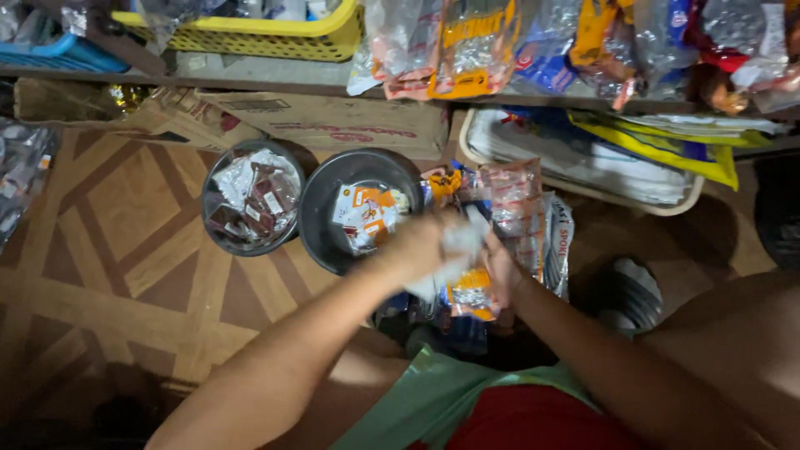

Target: The person sits on the floor and wipes various packaged items with a white cloth. They pick up each package, wipe it, and place it into a black bucket. The items include plastic-wrapped goods and small packets.

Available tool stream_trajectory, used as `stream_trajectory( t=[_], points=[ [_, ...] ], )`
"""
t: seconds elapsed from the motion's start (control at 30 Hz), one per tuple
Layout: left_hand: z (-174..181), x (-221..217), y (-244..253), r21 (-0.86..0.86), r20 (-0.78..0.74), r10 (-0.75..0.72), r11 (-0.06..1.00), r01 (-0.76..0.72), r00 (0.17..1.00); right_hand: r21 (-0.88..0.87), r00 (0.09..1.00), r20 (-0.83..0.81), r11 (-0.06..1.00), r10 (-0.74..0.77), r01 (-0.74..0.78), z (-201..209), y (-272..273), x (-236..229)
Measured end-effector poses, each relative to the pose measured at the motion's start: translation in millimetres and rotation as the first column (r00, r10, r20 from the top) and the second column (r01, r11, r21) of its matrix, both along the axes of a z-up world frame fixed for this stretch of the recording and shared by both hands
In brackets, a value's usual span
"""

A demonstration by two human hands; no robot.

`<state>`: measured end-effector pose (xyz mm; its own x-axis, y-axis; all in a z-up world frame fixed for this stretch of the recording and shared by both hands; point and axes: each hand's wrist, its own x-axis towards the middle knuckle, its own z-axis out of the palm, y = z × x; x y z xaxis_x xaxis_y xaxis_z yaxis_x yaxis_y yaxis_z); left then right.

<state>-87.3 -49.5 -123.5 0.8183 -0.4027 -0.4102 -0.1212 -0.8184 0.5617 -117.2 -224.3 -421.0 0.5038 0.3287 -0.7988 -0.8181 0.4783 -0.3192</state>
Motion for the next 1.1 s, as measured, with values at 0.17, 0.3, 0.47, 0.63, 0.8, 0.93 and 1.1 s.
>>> stream_trajectory(
  t=[0.17,0.3,0.47,0.63,0.8,0.93,1.1],
  points=[
    [-23,-39,-21,0.039,-0.092,-0.263,0.963,0.267,0.960,-0.113,0.999,0.020,0.993,0.035,-0.032,217,5,-10],
    [2,-25,-13,0.194,0.447,-0.329,0.943,0.269,0.831,-0.103,0.966,0.188,0.982,0.176,-0.159,138,-10,-5],
    [-18,16,21,0.200,0.641,-0.151,0.979,0.026,0.753,-0.278,0.861,0.406,0.939,0.305,-0.202,252,1,-32],
    [18,45,68,0.191,0.783,0.036,0.936,-0.295,0.620,-0.259,0.693,0.611,0.924,0.383,-0.282,201,-4,-32],
    [45,48,75,-0.458,-0.028,0.880,0.410,-0.789,0.474,-0.228,0.605,0.733,0.950,0.311,-0.213,184,-4,-34],
    [95,25,45,-0.608,-0.317,0.841,0.176,-0.774,0.439,-0.221,0.618,0.734,0.959,0.282,-0.175,207,-5,-31],
    [124,8,23,-0.569,-0.730,0.513,-0.089,-0.817,0.452,-0.073,0.586,0.801,0.992,0.122,-0.107,175,-3,-7]
  ],
)
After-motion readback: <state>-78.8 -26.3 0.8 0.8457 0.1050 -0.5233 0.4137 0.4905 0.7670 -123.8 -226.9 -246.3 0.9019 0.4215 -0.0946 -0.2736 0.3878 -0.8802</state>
